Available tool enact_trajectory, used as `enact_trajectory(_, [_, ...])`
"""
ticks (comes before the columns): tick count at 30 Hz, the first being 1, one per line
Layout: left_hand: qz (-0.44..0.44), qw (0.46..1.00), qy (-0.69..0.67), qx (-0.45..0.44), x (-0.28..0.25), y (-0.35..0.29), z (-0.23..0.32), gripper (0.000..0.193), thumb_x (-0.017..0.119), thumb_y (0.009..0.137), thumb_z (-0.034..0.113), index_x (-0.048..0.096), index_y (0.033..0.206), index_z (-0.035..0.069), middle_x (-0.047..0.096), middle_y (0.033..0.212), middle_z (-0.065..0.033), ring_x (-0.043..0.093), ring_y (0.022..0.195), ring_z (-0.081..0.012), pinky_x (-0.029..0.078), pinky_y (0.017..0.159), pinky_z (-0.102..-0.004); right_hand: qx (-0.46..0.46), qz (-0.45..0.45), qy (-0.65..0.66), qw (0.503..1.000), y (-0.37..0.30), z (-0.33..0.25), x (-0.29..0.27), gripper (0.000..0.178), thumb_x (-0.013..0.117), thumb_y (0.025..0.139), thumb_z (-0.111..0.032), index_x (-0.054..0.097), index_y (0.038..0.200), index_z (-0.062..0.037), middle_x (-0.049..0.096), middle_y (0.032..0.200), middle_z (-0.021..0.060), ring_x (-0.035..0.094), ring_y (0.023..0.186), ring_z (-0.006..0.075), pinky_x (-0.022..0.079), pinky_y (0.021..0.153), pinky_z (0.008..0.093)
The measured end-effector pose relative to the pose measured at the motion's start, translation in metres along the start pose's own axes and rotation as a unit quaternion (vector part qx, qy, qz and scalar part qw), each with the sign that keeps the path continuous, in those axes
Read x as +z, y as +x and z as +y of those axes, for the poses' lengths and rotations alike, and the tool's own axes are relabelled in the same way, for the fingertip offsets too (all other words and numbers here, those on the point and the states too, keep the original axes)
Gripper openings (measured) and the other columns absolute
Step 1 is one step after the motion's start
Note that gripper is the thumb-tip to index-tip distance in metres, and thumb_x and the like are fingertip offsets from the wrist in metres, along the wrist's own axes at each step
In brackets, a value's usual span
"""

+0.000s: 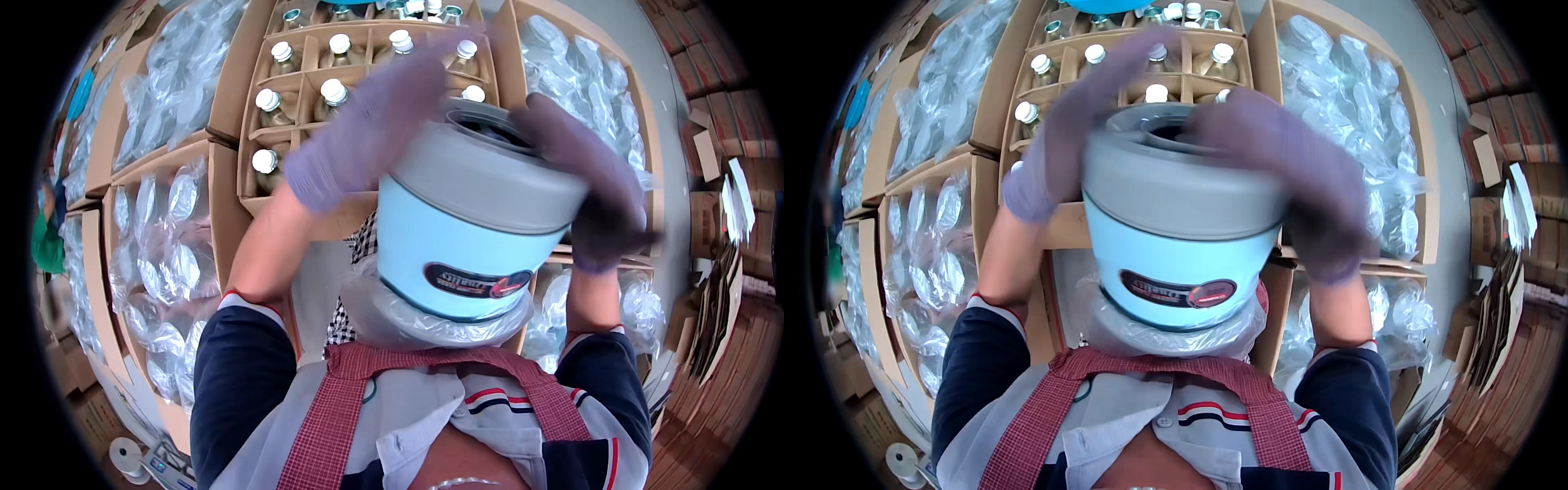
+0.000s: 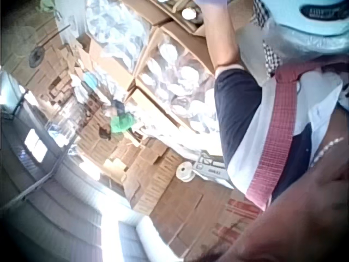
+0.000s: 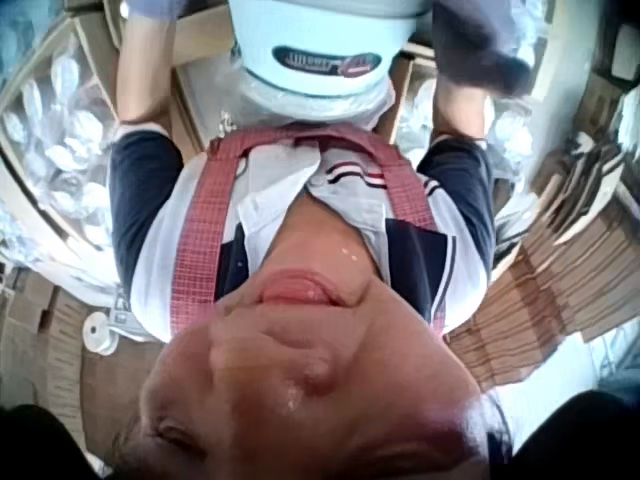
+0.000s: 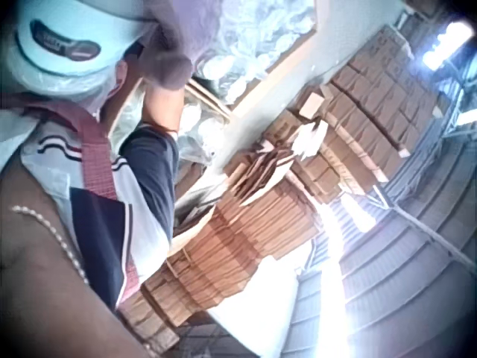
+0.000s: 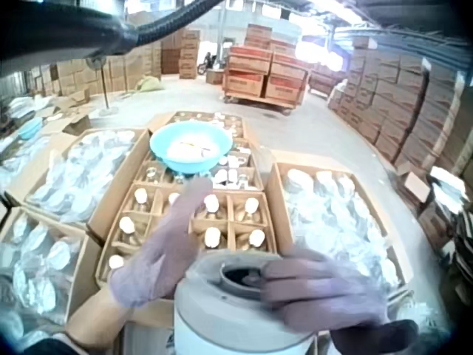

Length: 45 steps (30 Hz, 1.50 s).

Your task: The person assembles and packs small kitchen appliances, likely rice cookers, into a cardboard box. They insert a stainless steel inner pot into a colored outer shell, secure the lid, and place the unit into a plastic bag. The person then arranges the packaged units into a divided cardboard box and closes the flaps.

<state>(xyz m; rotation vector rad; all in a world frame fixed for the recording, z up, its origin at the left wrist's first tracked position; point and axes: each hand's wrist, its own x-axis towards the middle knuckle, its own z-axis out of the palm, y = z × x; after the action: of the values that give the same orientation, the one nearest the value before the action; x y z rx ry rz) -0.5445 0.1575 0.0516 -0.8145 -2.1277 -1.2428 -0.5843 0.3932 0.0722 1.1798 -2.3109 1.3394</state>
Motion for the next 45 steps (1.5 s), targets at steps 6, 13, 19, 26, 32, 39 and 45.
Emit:
enact_trajectory(6, [0.064, 0.984, -0.166, 0.0, 0.01, 0.01, -0.05, 0.047, 0.048, 0.094, 0.034, 0.053, 0.129, 0.002, 0.061, 0.123, -0.0149, 0.057, 0.118, -0.0251, 0.042, 0.103, -0.0355, 0.132, 0.005, 0.273, 0.953, -0.006, 0.045, 0.011, 0.084, 0.027, 0.093, -0.068, 0.055, 0.126, 0.0033, 0.062, 0.119, 0.016, 0.058, 0.111, 0.0266, 0.043, 0.099, 0.0362])
enact_trajectory(13, [-0.117, 0.961, 0.244, -0.064, 0.112, -0.153, -0.213, 0.018, 0.059, 0.083, 0.018, 0.063, 0.097, 0.007, 0.062, 0.084, -0.0121, 0.062, 0.08, -0.0329, 0.051, 0.07, -0.039, 0.047, 0.142, -0.139, 0.979, 0.011, 0.179, 0.061, 0.037, 0.07, 0.08, -0.008, 0.061, 0.115, -0.0031, 0.065, 0.11, 0.0125, 0.063, 0.1, 0.024, 0.052, 0.084, 0.0323])
enact_trajectory(19, [-0.197, 0.947, 0.206, -0.147, 0.102, -0.142, -0.18, 0.025, 0.066, 0.079, 0.017, 0.063, 0.102, 0.007, 0.063, 0.09, -0.0142, 0.061, 0.089, -0.0319, 0.05, 0.078, -0.04, 0.404, 0.206, 0.075, 0.888, -0.084, 0.283, 0.08, 0.049, 0.044, 0.096, -0.033, 0.052, 0.126, 0.0048, 0.057, 0.123, 0.0203, 0.054, 0.116, 0.0318, 0.042, 0.098, 0.0404])
enact_trajectory(26, [0.08, 0.98, 0.142, -0.112, -0.04, 0.037, 0.008, 0.053, 0.08, 0.065, 0.02, 0.063, 0.114, 0.008, 0.064, 0.1, -0.014, 0.063, 0.096, -0.0284, 0.051, 0.081, -0.0382, 0.279, 0.139, 0.545, 0.779, -0.03, 0.055, 0.059, 0.055, 0.045, 0.096, -0.045, 0.048, 0.133, -0.0036, 0.054, 0.128, 0.0156, 0.053, 0.117, 0.0291, 0.043, 0.1, 0.0406])
enact_trajectory(32, [-0.254, 0.939, 0.155, 0.171, -0.038, 0.053, 0.12, 0.064, 0.075, 0.068, 0.027, 0.057, 0.128, 0.011, 0.047, 0.138, -0.0114, 0.038, 0.133, -0.0278, 0.023, 0.113, -0.0446, 0.122, -0.027, 0.729, 0.673, 0.048, 0.049, 0.049, 0.059, 0.037, 0.097, -0.056, 0.045, 0.137, -0.0129, 0.049, 0.136, 0.0146, 0.05, 0.123, 0.0256, 0.044, 0.102, 0.0431])
enact_trajectory(39, [0.058, 0.965, -0.22, -0.131, -0.096, 0.056, 0.03, 0.059, 0.063, 0.081, 0.02, 0.048, 0.134, -0.001, 0.053, 0.132, -0.0111, 0.049, 0.121, -0.0227, 0.038, 0.104, -0.0328, 0.166, -0.06, 0.407, 0.896, -0.005, -0.022, 0.036, 0.057, 0.043, 0.099, -0.026, 0.027, 0.148, -0.0021, 0.04, 0.144, 0.0128, 0.043, 0.13, 0.0207, 0.037, 0.106, 0.0331])
enact_trajectory(45, [-0.448, 0.881, -0.059, -0.139, -0.054, 0.032, 0.031, 0.065, 0.076, 0.07, 0.016, 0.055, 0.132, 0.01, 0.059, 0.126, -0.0096, 0.058, 0.109, -0.0227, 0.048, 0.09, -0.0388, 0.222, -0.002, 0.573, 0.789, -0.022, 0.015, 0.071, 0.072, 0.029, 0.097, -0.059, 0.038, 0.144, -0.0043, 0.047, 0.14, 0.0126, 0.044, 0.129, 0.0231, 0.027, 0.114, 0.0363])
